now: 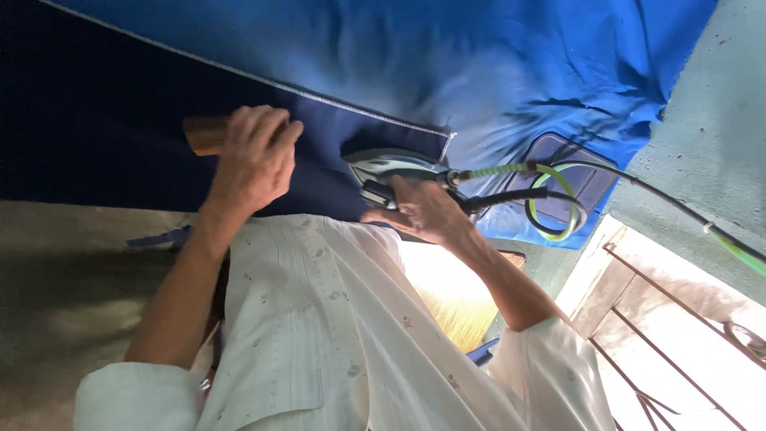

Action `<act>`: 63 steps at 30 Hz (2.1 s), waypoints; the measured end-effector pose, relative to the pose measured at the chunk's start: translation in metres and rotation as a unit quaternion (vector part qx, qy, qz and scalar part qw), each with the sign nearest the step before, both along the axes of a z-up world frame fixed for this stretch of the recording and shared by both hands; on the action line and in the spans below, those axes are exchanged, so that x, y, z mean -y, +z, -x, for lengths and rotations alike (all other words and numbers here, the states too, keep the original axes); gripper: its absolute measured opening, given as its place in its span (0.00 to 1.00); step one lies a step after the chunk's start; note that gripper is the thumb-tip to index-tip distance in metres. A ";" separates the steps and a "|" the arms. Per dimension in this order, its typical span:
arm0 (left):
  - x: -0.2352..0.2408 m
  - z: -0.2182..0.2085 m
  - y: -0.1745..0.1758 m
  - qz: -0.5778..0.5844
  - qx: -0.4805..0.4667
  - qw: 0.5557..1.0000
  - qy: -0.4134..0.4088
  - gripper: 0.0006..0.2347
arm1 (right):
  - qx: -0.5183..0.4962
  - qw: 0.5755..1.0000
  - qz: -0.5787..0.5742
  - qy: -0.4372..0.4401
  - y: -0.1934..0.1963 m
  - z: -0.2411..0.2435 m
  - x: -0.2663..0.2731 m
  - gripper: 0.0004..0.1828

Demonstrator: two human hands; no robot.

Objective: The person irons a dark blue garment on a blue-covered ironing board, using a steam iron and a wooden pressing block. They smooth the fabric, press seams, and adjust the garment's position throughout the process.

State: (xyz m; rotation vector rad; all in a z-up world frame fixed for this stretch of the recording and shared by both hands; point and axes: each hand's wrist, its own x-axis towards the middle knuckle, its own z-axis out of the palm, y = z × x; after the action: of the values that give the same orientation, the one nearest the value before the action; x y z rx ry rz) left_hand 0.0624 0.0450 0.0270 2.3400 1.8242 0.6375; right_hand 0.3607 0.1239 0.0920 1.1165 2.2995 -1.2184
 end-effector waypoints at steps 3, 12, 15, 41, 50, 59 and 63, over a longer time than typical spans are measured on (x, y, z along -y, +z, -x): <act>0.019 0.019 0.003 0.024 -0.021 0.999 0.024 0.20 | -0.020 1.000 -0.007 -0.009 -0.003 0.016 0.003 0.36; -0.006 0.054 0.030 0.019 -0.075 0.982 0.173 0.19 | 0.024 0.997 -0.019 -0.076 -0.003 0.032 0.005 0.39; -0.006 -0.006 0.010 -0.013 -0.033 0.999 0.017 0.08 | 0.003 0.988 -0.129 -0.081 -0.026 0.014 0.014 0.40; -0.026 0.027 -0.044 0.139 0.117 0.981 0.063 0.19 | -0.069 0.985 -0.144 0.065 -0.019 0.088 0.020 0.33; 0.014 0.129 0.019 -0.037 0.102 0.979 0.174 0.18 | 0.049 0.995 -0.036 0.084 -0.007 0.171 0.011 0.34; 0.032 0.152 0.001 -0.009 -0.040 0.943 0.332 0.23 | 0.033 0.994 0.000 0.104 0.004 0.233 0.006 0.33; 0.032 0.152 -0.041 0.099 0.004 0.898 0.429 0.32 | 0.026 0.994 0.004 0.106 0.002 0.238 0.006 0.34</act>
State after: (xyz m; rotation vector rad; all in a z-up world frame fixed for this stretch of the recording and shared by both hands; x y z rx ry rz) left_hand -0.0901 0.0126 -0.0141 1.3131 2.7331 0.4751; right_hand 0.1226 0.1183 0.0937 0.8644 2.3036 -1.1036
